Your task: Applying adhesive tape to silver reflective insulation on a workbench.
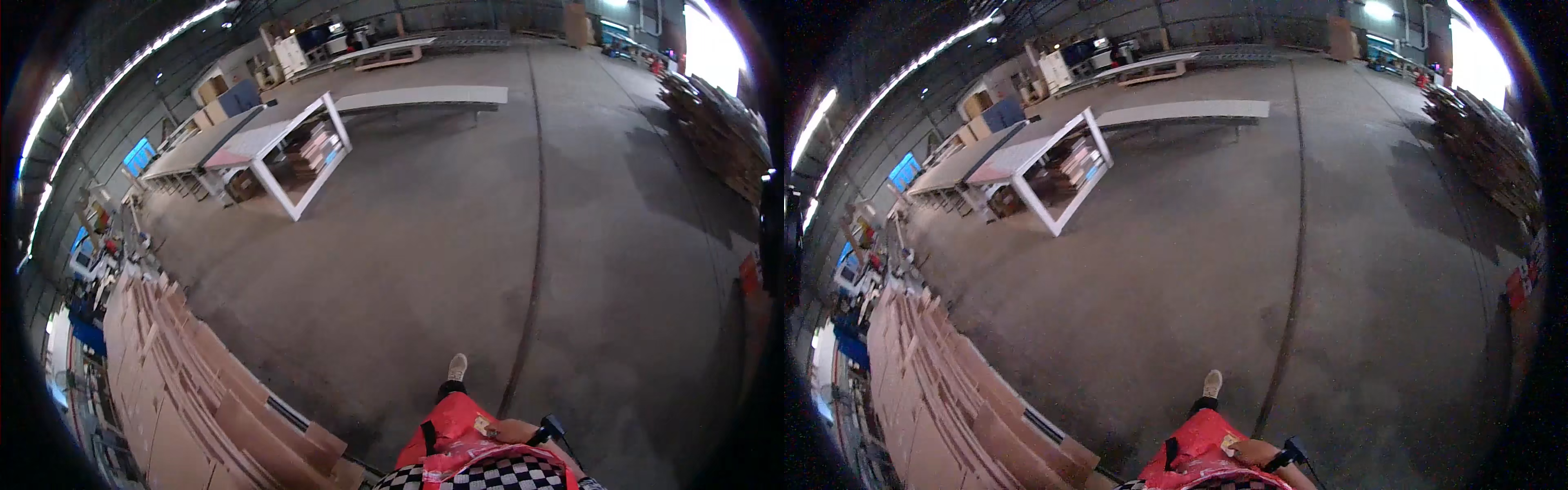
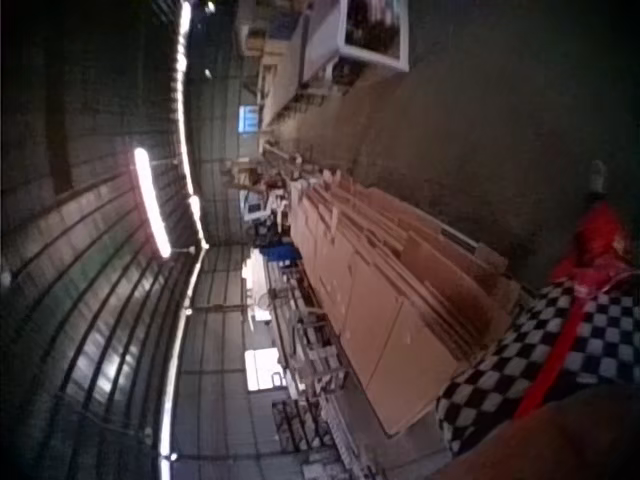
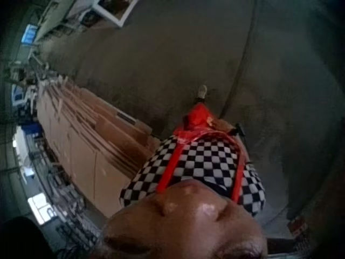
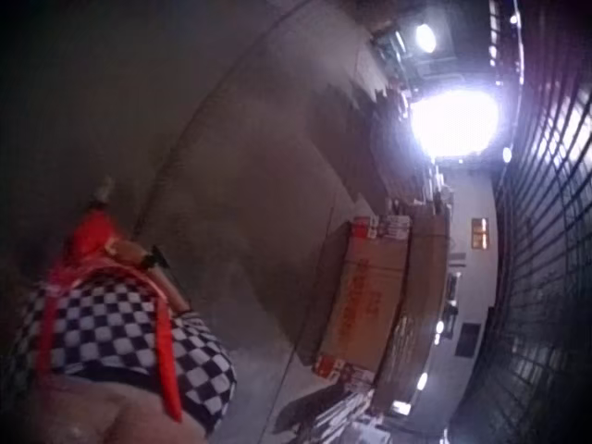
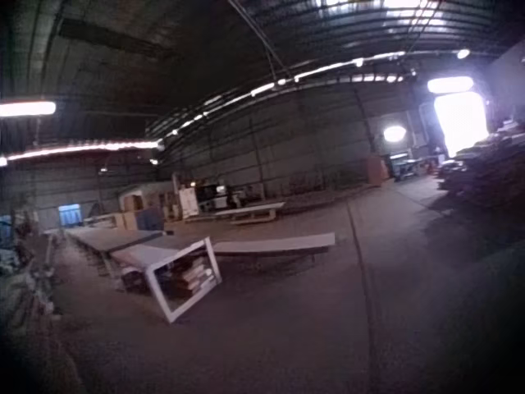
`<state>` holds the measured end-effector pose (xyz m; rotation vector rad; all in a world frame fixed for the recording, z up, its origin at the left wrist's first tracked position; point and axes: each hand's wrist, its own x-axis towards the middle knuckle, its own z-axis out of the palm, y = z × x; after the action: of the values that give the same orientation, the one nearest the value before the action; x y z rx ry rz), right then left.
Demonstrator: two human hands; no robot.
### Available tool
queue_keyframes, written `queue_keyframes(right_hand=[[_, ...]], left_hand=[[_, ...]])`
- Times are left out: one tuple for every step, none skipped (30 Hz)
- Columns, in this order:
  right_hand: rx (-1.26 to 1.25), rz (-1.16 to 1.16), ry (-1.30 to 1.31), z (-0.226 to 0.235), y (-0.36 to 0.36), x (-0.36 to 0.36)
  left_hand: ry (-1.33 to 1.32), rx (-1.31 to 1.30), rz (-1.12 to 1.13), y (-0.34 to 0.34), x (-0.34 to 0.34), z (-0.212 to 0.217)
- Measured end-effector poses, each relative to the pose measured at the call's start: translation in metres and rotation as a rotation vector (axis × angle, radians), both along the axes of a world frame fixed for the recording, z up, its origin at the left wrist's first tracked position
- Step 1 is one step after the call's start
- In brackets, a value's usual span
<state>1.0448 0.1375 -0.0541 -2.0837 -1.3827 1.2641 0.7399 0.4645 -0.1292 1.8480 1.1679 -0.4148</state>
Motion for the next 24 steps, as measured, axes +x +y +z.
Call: queue_keyframes(right_hand=[[0.008, -0.132, 0.075, 0.009, 0.007, 0.011], [0.022, -0.267, 0.148, 0.012, 0.010, 0.028], [0.005, -0.358, 0.111, -0.001, 0.006, 0.044], [0.007, -0.402, 0.099, -0.017, 0.001, 0.064], [-0.038, -0.354, 0.018, -0.033, -0.006, 0.089], [-0.084, -0.300, -0.055, -0.046, -0.010, 0.110], [-0.157, -0.537, -0.096, -0.047, -0.012, 0.127], [-0.177, -0.565, -0.160, -0.049, -0.011, 0.149], [-0.207, -0.598, -0.217, -0.050, -0.015, 0.168], [-0.196, -0.460, -0.355, -0.094, -0.041, 0.183], [-0.182, -0.324, -0.502, -0.138, -0.067, 0.200], [-0.162, -0.319, -0.481, -0.131, -0.050, 0.207], [-0.157, -0.872, -0.114, -0.105, -0.044, 0.217], [-0.162, -1.467, 0.272, -0.089, -0.062, 0.219], [-0.063, -1.562, 0.191, -0.094, -0.074, 0.219], [-0.057, -1.565, 0.200, -0.098, -0.072, 0.224], [-0.099, -1.608, 0.096, -0.104, -0.071, 0.225], [-0.143, -1.646, -0.009, -0.110, -0.071, 0.226], [-0.123, -1.730, 0.122, -0.114, -0.068, 0.224], [-0.097, -1.805, 0.255, -0.118, -0.063, 0.223], [-0.159, -1.747, 0.243, -0.115, -0.057, 0.220], [-0.220, -1.694, 0.220, -0.116, -0.054, 0.221], [-0.180, -1.692, 0.054, -0.186, -0.072, 0.184], [-0.159, -1.688, -0.133, -0.245, -0.092, 0.149]], left_hand=[[0.032, -0.033, -0.024, 0.008, 0.017, -0.012], [0.057, -0.066, -0.054, 0.018, 0.039, -0.022], [0.078, -0.091, -0.093, 0.026, 0.066, -0.031], [0.093, -0.108, -0.130, 0.039, 0.092, -0.038], [0.098, -0.119, -0.167, 0.050, 0.120, -0.045], [0.102, -0.126, -0.197, 0.063, 0.148, -0.051], [0.098, -0.127, -0.213, 0.078, 0.171, -0.053], [0.078, -0.123, -0.231, 0.094, 0.195, -0.056], [0.041, -0.116, -0.256, 0.110, 0.223, -0.056], [-0.029, -0.105, -0.298, 0.123, 0.263, -0.050], [-0.124, -0.088, -0.334, 0.138, 0.304, -0.043], [-0.234, -0.031, -0.267, 0.169, 0.322, -0.037], [-0.318, -0.041, -0.184, 0.191, 0.353, -0.035], [-0.308, -0.239, 0.104, 0.172, 0.430, 0.002], [-0.381, -0.250, 0.153, 0.162, 0.487, 0.056], [-0.380, -0.241, 0.147, 0.172, 0.513, 0.070], [-0.400, -0.204, 0.099, 0.183, 0.538, 0.075], [-0.421, -0.167, 0.050, 0.189, 0.560, 0.076], [-0.357, -0.174, 0.005, 0.195, 0.578, 0.069], [-0.360, -0.163, -0.002, 0.198, 0.597, 0.062], [-0.176, -0.131, -0.211, 0.201, 0.612, 0.051], [0.008, -0.104, -0.420, 0.198, 0.634, 0.039], [0.084, -0.164, -0.602, 0.180, 0.667, 0.031], [0.146, -0.227, -0.787, 0.156, 0.704, 0.022]])
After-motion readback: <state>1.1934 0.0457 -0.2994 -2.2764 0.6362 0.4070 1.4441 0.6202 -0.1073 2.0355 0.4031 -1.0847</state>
